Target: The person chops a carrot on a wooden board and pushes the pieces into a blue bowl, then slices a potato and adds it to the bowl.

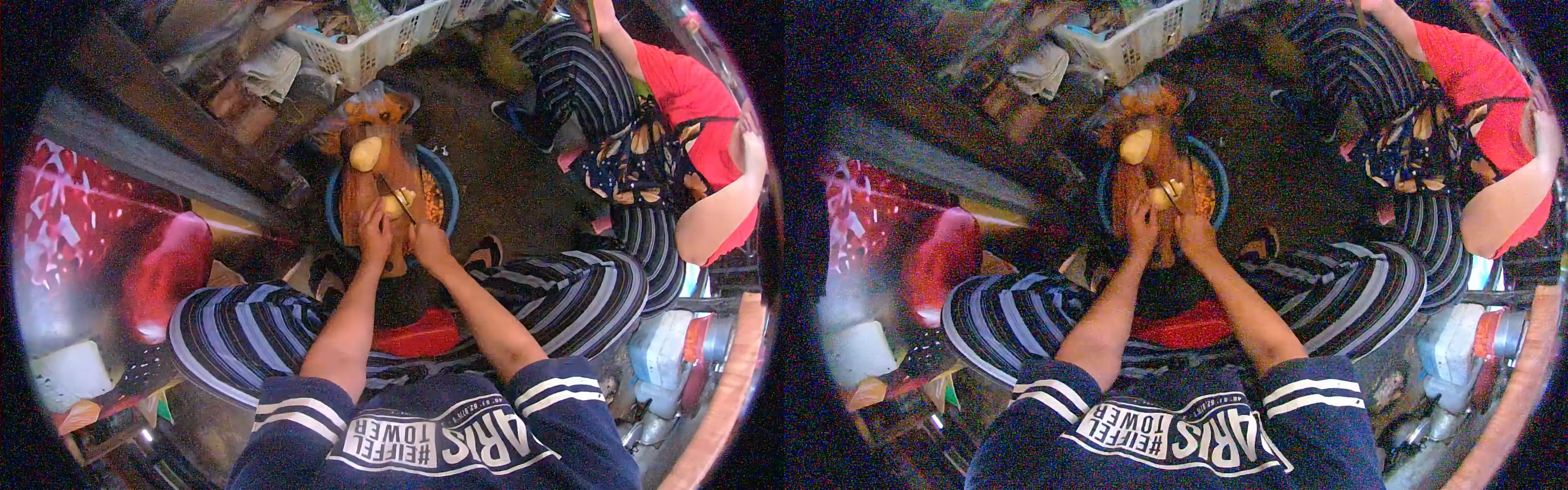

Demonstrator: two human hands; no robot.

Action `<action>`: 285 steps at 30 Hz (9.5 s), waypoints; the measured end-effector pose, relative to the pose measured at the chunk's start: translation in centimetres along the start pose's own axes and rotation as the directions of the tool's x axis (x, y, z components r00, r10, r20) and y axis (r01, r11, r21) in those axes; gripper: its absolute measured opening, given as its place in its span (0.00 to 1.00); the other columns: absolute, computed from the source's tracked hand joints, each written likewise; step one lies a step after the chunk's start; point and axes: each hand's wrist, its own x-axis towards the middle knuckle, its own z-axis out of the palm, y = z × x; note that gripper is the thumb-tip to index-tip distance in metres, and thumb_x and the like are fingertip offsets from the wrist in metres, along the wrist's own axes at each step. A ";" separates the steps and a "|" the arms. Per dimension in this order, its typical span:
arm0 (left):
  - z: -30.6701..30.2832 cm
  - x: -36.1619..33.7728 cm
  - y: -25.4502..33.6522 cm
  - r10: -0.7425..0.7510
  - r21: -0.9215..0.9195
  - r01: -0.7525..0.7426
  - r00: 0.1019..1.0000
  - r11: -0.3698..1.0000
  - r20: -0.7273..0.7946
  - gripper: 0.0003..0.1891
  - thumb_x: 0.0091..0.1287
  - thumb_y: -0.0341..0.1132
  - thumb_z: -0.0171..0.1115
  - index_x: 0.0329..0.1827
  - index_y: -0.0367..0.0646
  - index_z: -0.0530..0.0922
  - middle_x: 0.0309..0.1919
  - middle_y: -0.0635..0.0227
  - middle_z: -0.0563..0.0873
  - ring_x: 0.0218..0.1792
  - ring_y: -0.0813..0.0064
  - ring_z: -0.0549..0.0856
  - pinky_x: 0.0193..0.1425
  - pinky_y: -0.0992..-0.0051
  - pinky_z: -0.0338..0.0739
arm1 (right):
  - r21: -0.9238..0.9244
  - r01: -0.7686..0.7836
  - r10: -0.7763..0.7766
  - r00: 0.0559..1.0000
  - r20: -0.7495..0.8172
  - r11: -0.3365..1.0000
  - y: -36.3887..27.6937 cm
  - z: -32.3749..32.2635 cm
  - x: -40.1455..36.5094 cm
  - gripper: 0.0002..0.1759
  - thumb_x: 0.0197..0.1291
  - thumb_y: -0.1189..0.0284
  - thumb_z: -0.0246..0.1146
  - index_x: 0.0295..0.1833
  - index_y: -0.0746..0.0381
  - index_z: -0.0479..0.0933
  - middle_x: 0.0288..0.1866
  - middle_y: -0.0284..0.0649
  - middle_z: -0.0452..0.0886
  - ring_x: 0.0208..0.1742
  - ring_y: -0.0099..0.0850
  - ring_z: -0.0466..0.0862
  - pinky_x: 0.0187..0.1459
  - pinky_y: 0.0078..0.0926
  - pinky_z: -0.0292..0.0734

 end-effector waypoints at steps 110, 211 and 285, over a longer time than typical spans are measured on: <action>-2.5 0.9 -2.4 -0.190 0.716 0.126 0.982 0.686 0.009 0.28 0.64 0.42 0.46 0.68 0.53 0.54 0.68 0.66 0.52 0.67 0.63 0.51 0.63 0.42 0.36 | 0.171 -0.018 0.020 1.000 -0.008 0.985 0.2 -0.4 -2.2 0.20 0.59 0.63 0.51 0.32 0.71 0.75 0.24 0.59 0.76 0.30 0.54 0.78 0.33 0.46 0.72; -1.0 7.0 1.2 -0.546 -0.413 0.613 0.789 0.673 0.281 0.28 0.53 0.34 0.67 0.59 0.39 0.69 0.42 0.64 0.79 0.39 0.75 0.79 0.43 0.77 0.73 | 0.180 0.014 0.013 0.989 -0.146 0.984 -2.2 -3.8 -1.5 0.16 0.59 0.65 0.51 0.37 0.70 0.71 0.26 0.60 0.76 0.32 0.54 0.78 0.33 0.47 0.73; -1.8 4.7 -0.8 -0.608 -0.407 0.577 0.792 0.708 0.065 0.24 0.50 0.40 0.69 0.48 0.37 0.78 0.42 0.65 0.71 0.46 0.70 0.73 0.52 0.75 0.67 | 0.151 -0.018 0.020 1.000 -0.018 0.988 -6.2 -2.9 -3.1 0.24 0.61 0.62 0.46 0.28 0.72 0.76 0.22 0.58 0.76 0.27 0.54 0.79 0.31 0.46 0.74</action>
